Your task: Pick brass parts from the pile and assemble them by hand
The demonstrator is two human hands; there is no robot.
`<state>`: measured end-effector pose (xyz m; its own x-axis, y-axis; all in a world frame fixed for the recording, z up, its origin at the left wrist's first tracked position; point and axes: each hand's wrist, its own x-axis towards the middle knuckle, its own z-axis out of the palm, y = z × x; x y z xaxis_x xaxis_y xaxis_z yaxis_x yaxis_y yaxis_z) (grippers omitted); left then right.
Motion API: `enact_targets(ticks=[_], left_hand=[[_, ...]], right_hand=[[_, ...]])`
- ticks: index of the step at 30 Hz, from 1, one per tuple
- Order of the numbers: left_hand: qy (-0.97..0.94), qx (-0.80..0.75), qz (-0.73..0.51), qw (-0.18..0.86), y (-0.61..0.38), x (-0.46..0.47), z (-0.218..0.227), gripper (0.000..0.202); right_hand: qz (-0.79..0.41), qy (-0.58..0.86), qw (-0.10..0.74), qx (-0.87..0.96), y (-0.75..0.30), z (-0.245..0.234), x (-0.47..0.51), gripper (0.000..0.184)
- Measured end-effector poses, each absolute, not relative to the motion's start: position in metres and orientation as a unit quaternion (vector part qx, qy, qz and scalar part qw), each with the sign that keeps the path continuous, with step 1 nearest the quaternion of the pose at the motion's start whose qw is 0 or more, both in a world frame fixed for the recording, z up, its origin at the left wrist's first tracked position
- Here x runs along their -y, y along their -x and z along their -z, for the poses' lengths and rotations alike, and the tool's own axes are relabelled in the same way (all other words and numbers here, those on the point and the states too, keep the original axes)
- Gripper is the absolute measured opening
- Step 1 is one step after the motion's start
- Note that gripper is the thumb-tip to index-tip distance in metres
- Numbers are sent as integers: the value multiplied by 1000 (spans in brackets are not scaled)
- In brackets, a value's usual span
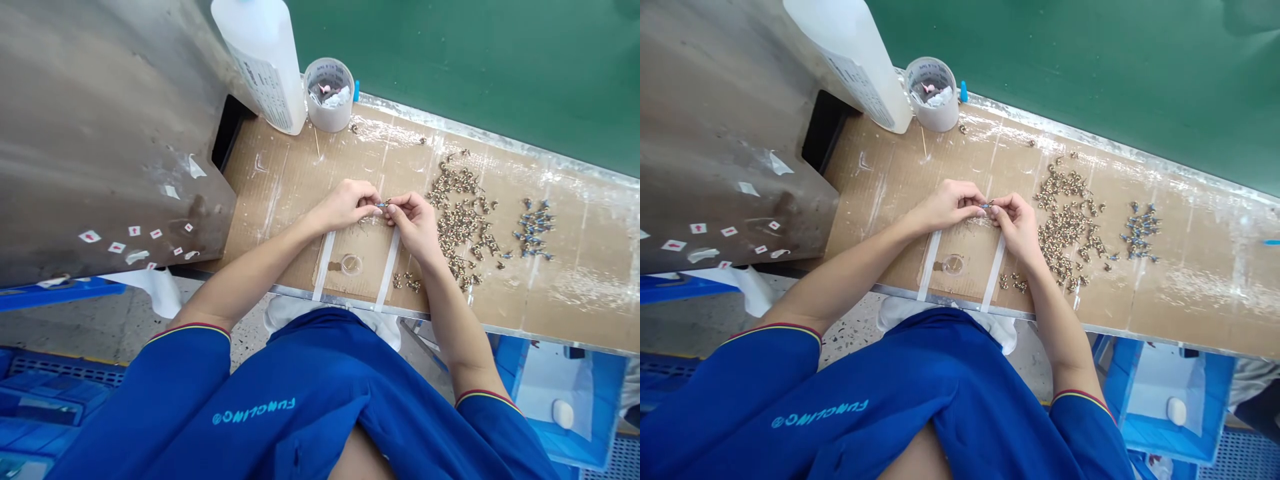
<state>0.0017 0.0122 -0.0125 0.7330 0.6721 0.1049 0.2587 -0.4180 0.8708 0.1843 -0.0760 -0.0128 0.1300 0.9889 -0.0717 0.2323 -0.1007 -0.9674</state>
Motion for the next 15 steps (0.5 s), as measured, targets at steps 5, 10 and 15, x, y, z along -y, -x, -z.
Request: enact_targets(ticks=[5, 10, 15], left_hand=[[-831, -263, -231, 433, -2, -13, 15, 16], [-846, -244, -254, 401, -6, -12, 24, 21], [-860, -237, -265, 366, -6, -11, 31, 23]], right_hand=[[-426, 611, 452, 492, -184, 12, 76, 45], [-422, 607, 451, 500, -184, 11, 76, 44], [-426, 603, 454, 499, -185, 14, 76, 50]])
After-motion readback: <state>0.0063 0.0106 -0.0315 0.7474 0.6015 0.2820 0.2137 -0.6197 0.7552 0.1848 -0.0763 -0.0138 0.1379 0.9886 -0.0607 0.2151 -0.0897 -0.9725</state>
